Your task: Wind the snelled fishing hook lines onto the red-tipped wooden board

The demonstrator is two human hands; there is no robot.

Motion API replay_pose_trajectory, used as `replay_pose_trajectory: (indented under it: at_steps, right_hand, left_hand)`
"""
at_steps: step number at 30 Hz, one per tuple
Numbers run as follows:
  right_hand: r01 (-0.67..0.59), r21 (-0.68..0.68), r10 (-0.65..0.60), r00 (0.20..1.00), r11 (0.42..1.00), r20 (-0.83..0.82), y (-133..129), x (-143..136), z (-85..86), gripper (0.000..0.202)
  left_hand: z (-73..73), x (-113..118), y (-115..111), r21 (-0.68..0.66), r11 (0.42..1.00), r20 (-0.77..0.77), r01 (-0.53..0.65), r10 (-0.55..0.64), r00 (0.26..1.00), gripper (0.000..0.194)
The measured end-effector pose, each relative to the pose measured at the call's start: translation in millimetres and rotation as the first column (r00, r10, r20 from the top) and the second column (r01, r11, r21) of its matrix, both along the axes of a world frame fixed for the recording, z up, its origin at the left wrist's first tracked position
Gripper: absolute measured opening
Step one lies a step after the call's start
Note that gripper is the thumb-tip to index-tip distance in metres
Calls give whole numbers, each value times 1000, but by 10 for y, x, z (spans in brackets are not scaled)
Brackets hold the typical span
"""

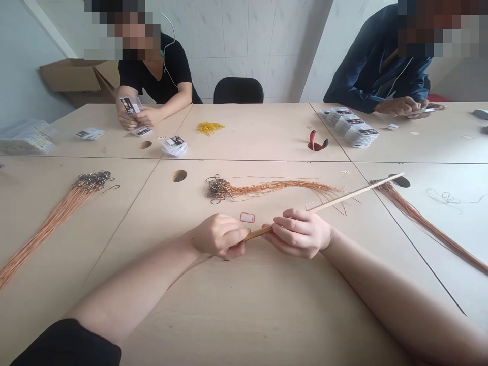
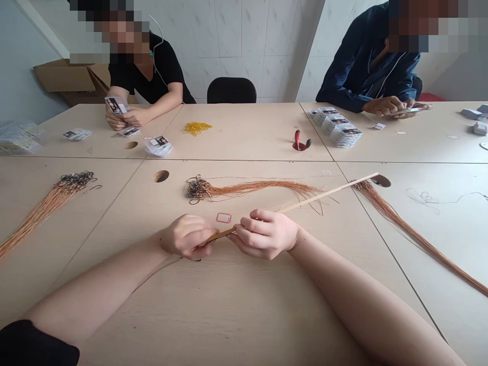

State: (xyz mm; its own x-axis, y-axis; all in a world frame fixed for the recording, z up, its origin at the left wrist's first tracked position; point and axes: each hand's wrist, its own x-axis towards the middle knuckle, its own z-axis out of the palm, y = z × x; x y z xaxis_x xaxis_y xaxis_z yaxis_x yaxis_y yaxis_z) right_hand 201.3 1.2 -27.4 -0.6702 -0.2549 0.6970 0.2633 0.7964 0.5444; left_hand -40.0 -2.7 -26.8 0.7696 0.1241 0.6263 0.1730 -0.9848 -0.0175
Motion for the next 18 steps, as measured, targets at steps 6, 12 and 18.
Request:
replay_pose_trajectory:
  at_steps: [6,12,18]
  right_hand:
    - [31,-11,-31,999,999,24,4,14,-7,12]
    - [67,-42,-64,996,997,55,35,27,-81,18]
    - [48,-90,-43,998,995,55,28,-14,-133,22]
  left_hand:
    - [-30,23,0,-42,999,42,-15,17,999,10]
    - [-88,7,29,-131,991,50,-14,21,999,14]
    - [-124,-16,40,-173,985,59,-23,33,998,15]
